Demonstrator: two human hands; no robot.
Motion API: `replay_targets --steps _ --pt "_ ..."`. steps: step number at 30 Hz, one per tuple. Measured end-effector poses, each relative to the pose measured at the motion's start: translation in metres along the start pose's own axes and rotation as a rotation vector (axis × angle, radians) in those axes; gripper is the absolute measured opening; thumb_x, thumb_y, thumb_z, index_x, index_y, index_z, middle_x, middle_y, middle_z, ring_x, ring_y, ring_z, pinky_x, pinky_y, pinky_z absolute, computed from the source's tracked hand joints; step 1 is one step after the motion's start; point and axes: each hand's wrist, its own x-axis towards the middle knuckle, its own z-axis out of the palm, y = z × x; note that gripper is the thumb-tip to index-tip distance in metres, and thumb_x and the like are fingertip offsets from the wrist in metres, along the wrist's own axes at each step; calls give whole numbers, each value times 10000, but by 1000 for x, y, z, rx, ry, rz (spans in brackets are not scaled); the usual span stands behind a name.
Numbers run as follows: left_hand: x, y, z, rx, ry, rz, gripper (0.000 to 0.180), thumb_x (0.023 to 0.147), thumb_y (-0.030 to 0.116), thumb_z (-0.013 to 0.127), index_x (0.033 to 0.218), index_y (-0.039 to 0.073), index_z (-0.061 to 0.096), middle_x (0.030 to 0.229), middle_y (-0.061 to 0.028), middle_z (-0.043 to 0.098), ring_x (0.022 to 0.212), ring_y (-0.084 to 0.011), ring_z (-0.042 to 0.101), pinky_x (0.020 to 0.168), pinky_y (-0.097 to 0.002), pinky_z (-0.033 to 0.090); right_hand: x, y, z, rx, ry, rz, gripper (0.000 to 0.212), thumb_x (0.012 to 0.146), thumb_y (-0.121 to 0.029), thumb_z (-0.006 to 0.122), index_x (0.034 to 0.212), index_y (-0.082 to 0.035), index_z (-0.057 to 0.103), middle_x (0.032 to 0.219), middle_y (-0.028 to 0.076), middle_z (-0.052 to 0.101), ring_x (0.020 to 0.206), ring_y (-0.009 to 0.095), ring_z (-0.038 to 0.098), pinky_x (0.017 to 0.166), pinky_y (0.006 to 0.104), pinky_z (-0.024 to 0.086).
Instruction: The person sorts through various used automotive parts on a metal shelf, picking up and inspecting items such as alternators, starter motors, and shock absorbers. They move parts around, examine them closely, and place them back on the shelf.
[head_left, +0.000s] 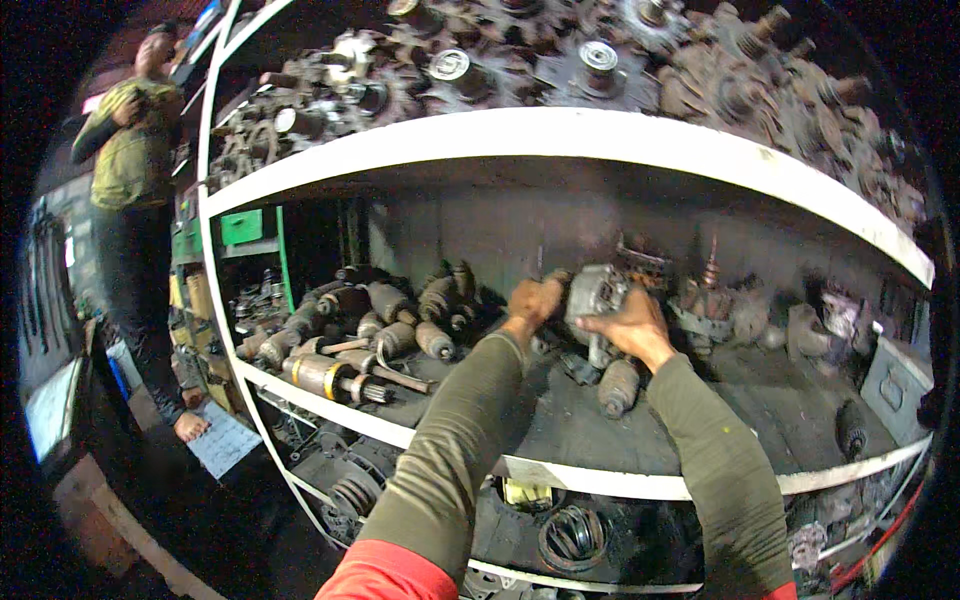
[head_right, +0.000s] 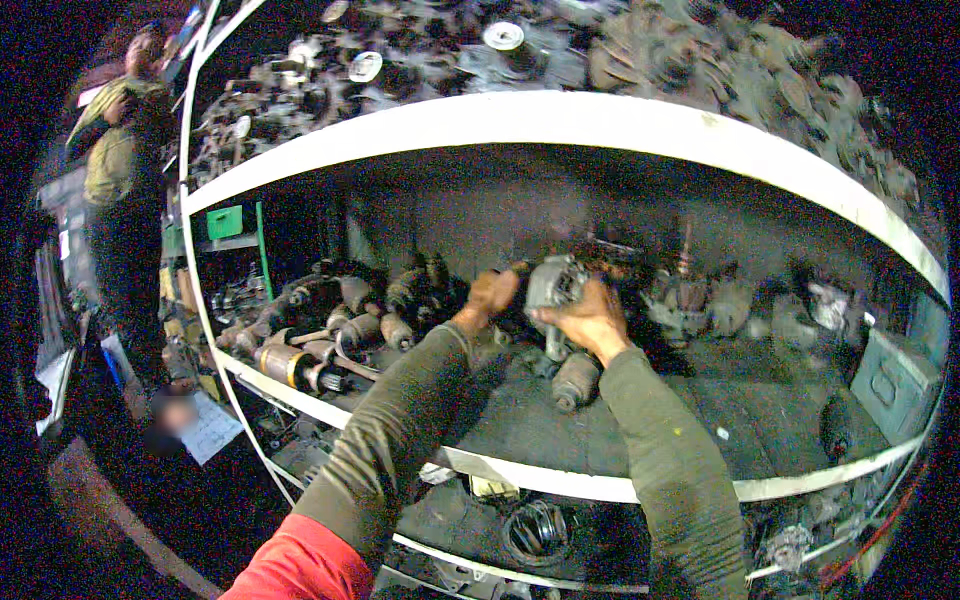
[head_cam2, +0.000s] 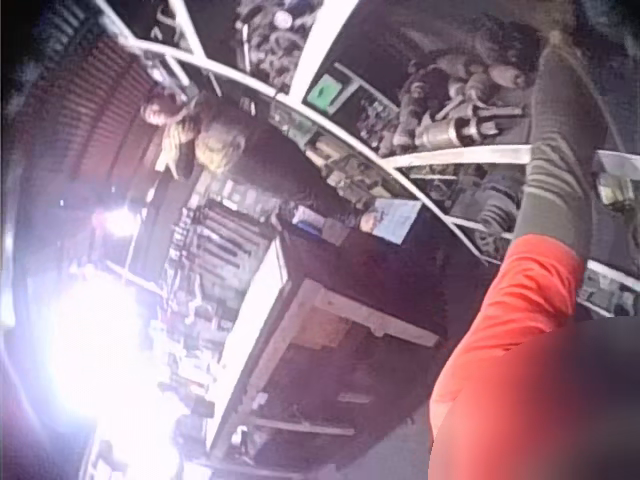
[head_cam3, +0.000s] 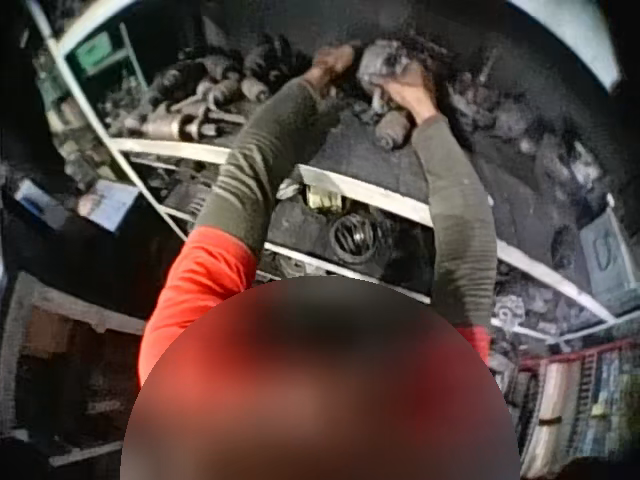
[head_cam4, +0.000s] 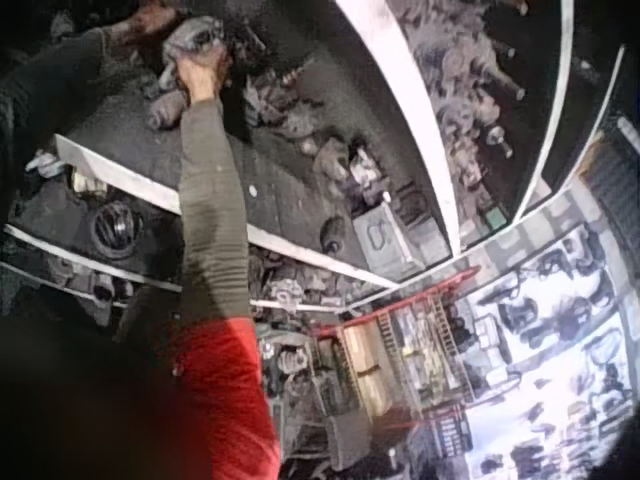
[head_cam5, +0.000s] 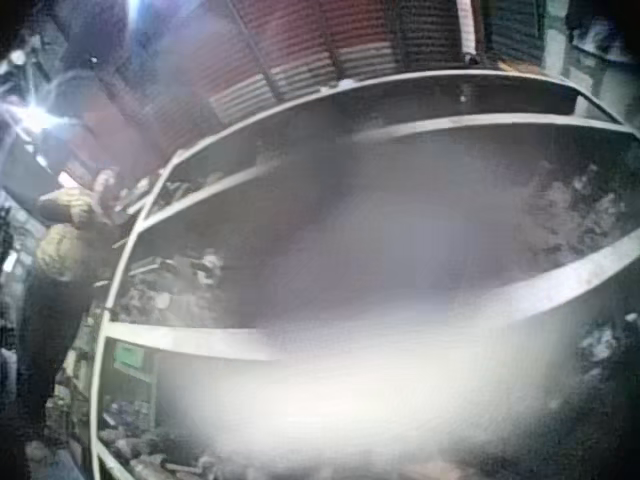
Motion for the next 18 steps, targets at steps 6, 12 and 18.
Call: replay_targets --steps 6,12,18 --pt "13 -2 3 161 -79 69 926 859 756 418 1290 -37 622 1374 -261 570 1315 -409 520 1083 -430 405 -13 -27 -11 -341 128 -44 958 543 -436 960 1287 8 553 1247 214 645 1164 353 625 991 418 509" --pt "-14 35 -2 158 -152 330 798 930 698 360 1303 50 640 1370 -265 572 1335 -417 493 1093 -450 387 -40 -42 -40 -376 145 41 1085 521 -584 918 1338 22 541 1367 261 540 1269 378 539 1063 410 464" --pt "-89 110 -7 -60 -27 239 784 832 613 552 1134 -99 684 1201 -300 662 1152 -406 613 987 -447 432 -108 -41 -79 -415 465 -100 893 523 -338 932 1184 100 522 1196 315 534 1136 463 545 997 492 466"
